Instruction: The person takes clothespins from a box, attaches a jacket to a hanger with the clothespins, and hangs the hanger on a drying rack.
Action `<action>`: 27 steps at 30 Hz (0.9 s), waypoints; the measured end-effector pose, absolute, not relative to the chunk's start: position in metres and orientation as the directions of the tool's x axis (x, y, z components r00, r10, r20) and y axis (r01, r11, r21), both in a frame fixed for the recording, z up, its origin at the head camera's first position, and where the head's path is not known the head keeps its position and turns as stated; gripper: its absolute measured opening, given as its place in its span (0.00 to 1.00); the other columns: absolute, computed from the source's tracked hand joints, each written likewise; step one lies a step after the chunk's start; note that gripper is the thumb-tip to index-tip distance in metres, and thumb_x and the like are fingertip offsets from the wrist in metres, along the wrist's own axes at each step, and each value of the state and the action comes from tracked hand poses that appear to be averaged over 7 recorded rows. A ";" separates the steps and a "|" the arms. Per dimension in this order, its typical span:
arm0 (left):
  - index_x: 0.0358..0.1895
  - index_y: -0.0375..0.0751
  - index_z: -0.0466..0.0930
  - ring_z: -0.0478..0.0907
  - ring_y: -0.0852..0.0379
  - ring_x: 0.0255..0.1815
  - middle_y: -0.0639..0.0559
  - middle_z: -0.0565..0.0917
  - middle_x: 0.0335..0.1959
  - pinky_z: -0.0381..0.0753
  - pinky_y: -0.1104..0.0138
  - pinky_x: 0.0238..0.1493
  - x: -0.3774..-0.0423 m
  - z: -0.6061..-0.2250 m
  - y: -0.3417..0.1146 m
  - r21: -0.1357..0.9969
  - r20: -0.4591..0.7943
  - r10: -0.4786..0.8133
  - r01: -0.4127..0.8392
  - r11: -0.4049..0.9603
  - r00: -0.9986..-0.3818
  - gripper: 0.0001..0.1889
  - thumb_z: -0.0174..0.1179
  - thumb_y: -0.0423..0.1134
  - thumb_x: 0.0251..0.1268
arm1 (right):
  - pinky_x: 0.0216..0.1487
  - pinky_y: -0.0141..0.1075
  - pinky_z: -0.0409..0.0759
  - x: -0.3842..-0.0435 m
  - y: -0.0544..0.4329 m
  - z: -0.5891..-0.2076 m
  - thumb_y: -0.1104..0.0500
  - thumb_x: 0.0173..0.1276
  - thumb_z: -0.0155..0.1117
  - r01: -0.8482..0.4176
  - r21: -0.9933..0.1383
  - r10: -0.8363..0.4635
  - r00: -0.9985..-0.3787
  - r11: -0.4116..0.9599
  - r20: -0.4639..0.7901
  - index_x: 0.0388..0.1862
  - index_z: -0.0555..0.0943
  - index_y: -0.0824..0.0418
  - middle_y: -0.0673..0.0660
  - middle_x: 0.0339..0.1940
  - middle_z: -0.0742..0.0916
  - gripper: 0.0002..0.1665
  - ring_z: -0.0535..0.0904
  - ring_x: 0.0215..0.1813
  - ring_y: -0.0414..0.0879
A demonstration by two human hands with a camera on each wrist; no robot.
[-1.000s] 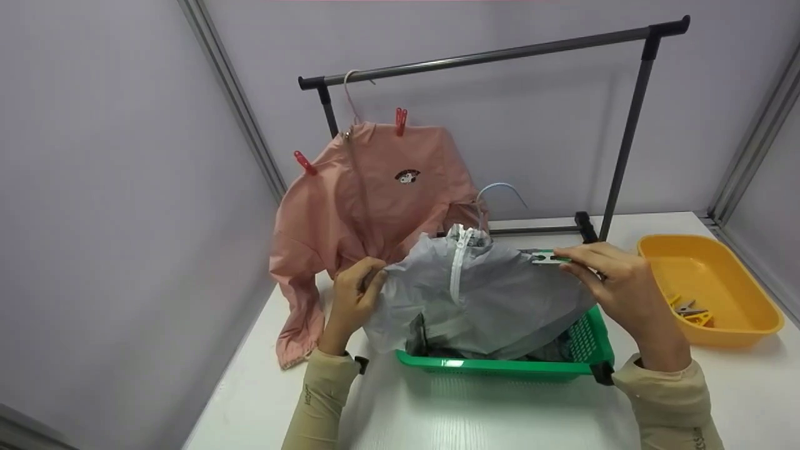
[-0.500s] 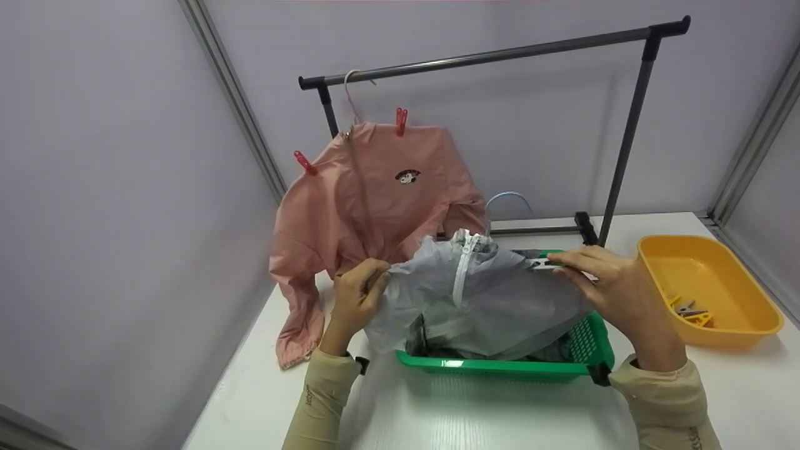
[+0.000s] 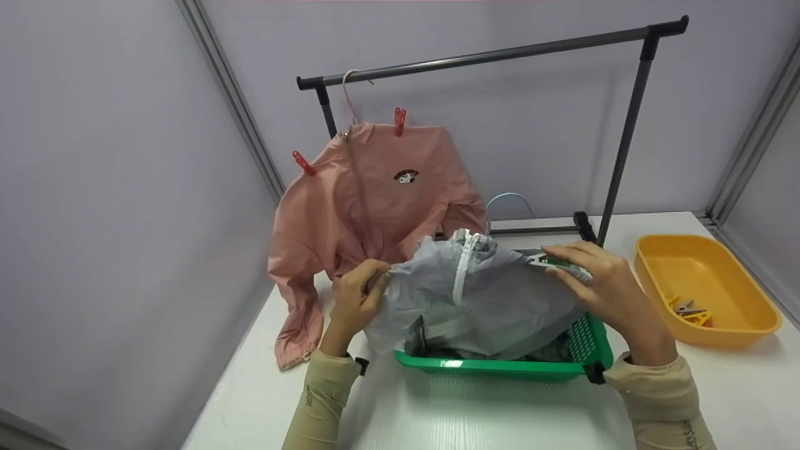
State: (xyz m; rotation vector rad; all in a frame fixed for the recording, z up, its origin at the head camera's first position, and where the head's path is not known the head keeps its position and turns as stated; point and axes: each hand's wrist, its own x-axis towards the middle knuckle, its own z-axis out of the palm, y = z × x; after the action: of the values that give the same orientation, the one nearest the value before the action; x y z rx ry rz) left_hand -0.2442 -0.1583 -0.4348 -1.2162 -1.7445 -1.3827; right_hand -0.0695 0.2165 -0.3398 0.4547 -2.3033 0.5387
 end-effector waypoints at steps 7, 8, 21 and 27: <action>0.43 0.37 0.87 0.76 0.58 0.28 0.48 0.86 0.32 0.76 0.66 0.33 -0.245 -0.436 -0.159 0.426 0.852 0.314 0.903 0.049 -0.419 0.07 0.64 0.23 0.71 | 0.63 0.14 0.72 -0.075 0.214 -0.344 0.73 0.60 0.79 -0.494 -0.282 -0.135 -0.651 0.822 0.747 0.62 0.89 0.59 0.57 0.57 0.92 0.30 0.87 0.56 0.42; 0.43 0.37 0.87 0.77 0.57 0.29 0.48 0.87 0.33 0.77 0.66 0.34 -0.245 -0.436 -0.159 0.426 0.850 0.318 0.903 0.050 -0.419 0.07 0.64 0.23 0.71 | 0.64 0.14 0.71 -0.076 0.214 -0.344 0.74 0.60 0.79 -0.501 -0.280 -0.137 -0.645 0.819 0.752 0.63 0.88 0.59 0.57 0.57 0.92 0.31 0.86 0.57 0.40; 0.43 0.39 0.87 0.85 0.52 0.35 0.47 0.90 0.38 0.83 0.63 0.40 -0.247 -0.436 -0.156 0.416 0.859 0.306 0.908 0.049 -0.410 0.08 0.64 0.23 0.71 | 0.73 0.19 0.68 -0.083 0.215 -0.347 0.75 0.61 0.77 -0.554 -0.240 -0.201 -0.619 0.797 0.759 0.65 0.86 0.62 0.61 0.62 0.90 0.32 0.81 0.68 0.39; 0.42 0.40 0.87 0.83 0.54 0.33 0.48 0.89 0.36 0.81 0.64 0.39 -0.247 -0.436 -0.156 0.427 0.856 0.303 0.903 0.040 -0.418 0.08 0.64 0.23 0.71 | 0.74 0.20 0.68 -0.082 0.216 -0.346 0.73 0.63 0.77 -0.548 -0.277 -0.200 -0.656 0.789 0.728 0.66 0.86 0.60 0.61 0.64 0.88 0.32 0.77 0.72 0.33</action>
State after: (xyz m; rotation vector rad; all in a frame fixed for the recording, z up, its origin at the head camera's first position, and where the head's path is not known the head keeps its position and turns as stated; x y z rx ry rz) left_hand -0.2470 -0.1563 -0.4361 -1.2183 -1.7660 -1.3931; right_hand -0.0816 0.2161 -0.3463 0.5515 -2.2641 0.6318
